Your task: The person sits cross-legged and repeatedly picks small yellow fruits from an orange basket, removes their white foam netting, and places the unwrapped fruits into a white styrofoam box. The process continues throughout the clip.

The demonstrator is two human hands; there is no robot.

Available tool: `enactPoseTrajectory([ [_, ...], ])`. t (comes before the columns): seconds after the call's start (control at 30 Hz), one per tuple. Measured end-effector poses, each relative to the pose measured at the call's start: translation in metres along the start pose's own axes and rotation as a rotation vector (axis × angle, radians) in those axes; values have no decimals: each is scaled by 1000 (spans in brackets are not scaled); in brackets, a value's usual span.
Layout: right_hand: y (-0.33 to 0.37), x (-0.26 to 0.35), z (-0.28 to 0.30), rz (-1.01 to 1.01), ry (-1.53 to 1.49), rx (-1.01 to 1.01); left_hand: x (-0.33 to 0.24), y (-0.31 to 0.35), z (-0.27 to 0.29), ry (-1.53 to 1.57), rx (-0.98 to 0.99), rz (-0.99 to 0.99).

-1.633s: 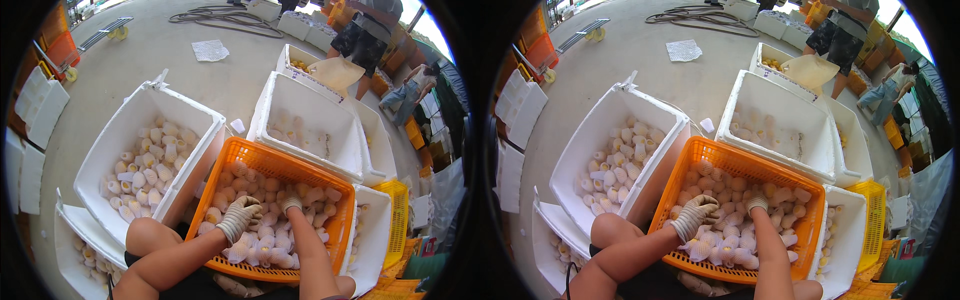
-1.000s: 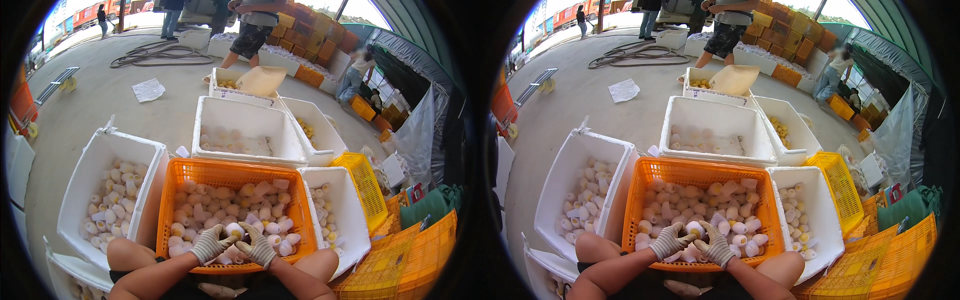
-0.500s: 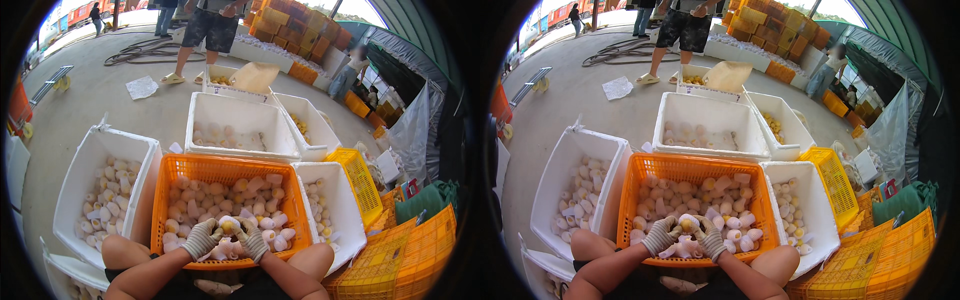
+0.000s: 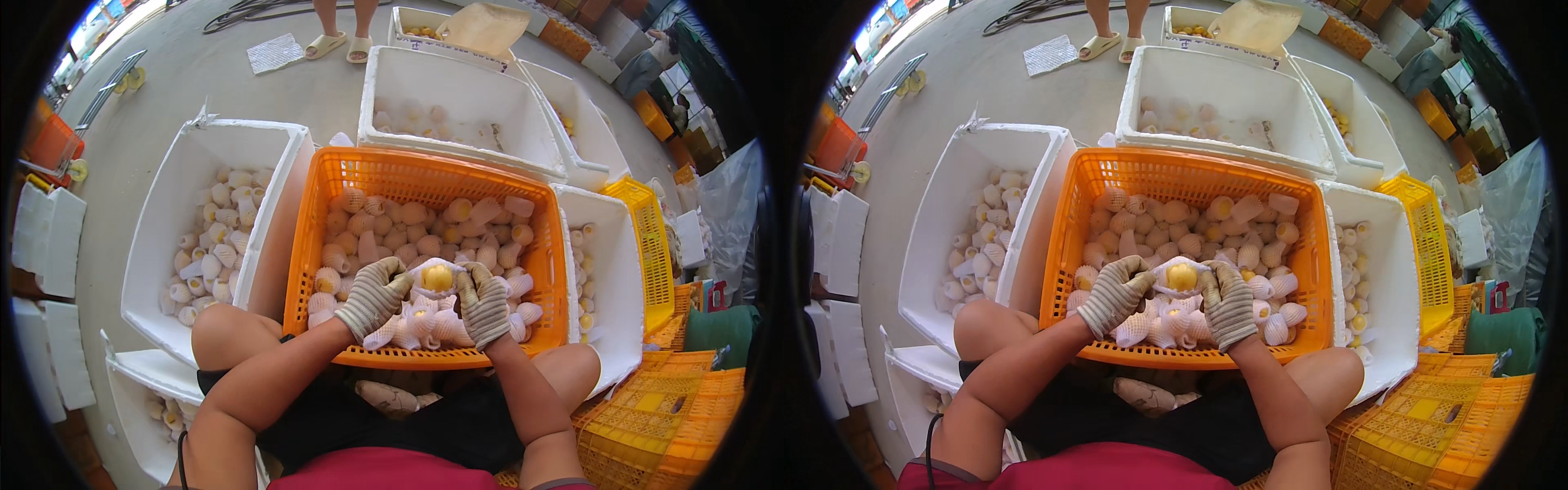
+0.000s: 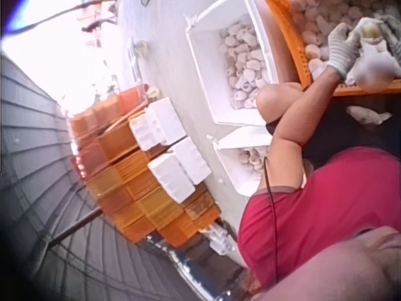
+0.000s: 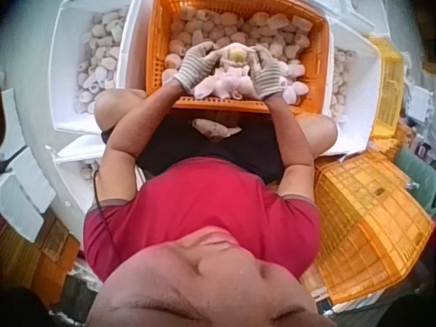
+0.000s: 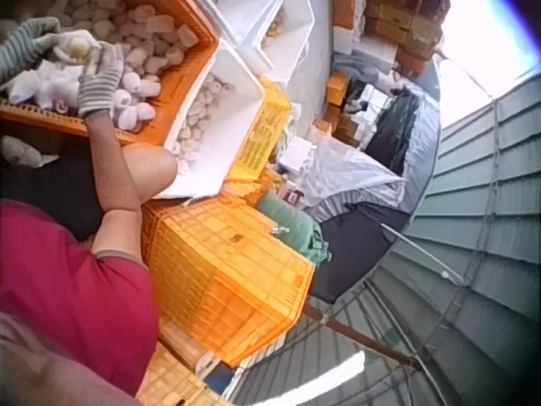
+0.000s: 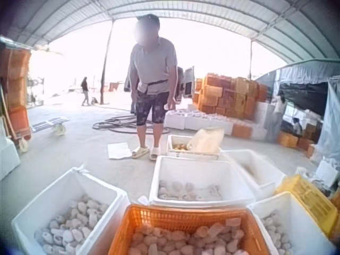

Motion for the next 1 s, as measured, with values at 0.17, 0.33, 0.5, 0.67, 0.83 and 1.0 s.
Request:
enactPoseTrajectory([
  [0.17, -9, -17, -3, 55, -39, -39, -2, 0, -1, -10, 18, -17],
  [0.33, -12, -25, -3, -28, -122, 20, -3, -3, -7, -48, 44, -13],
  [0.5, -11, -20, -9, -44, -245, 51, 8, -5, -4, 82, 86, 161],
  [0.67, -10, -6, -5, 238, -51, 12, 11, -2, -16, 284, 201, 258],
  [0.83, -8, -8, -16, 231, -97, 64, 28, -2, -7, 366, 115, 439],
  [1.0, -6, -25, -33, -51, -286, 208, 39, -2, -4, 368, 108, 582],
])
Point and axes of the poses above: each hand's wrist, its own y-axis away from the middle knuckle, its own z-axis out of the back of the hand, x = y × z, the point moved 9 cm from there along -y, towards the middle knuckle, and after that the axes turned 15 degrees about y, right-handed, at the moved point
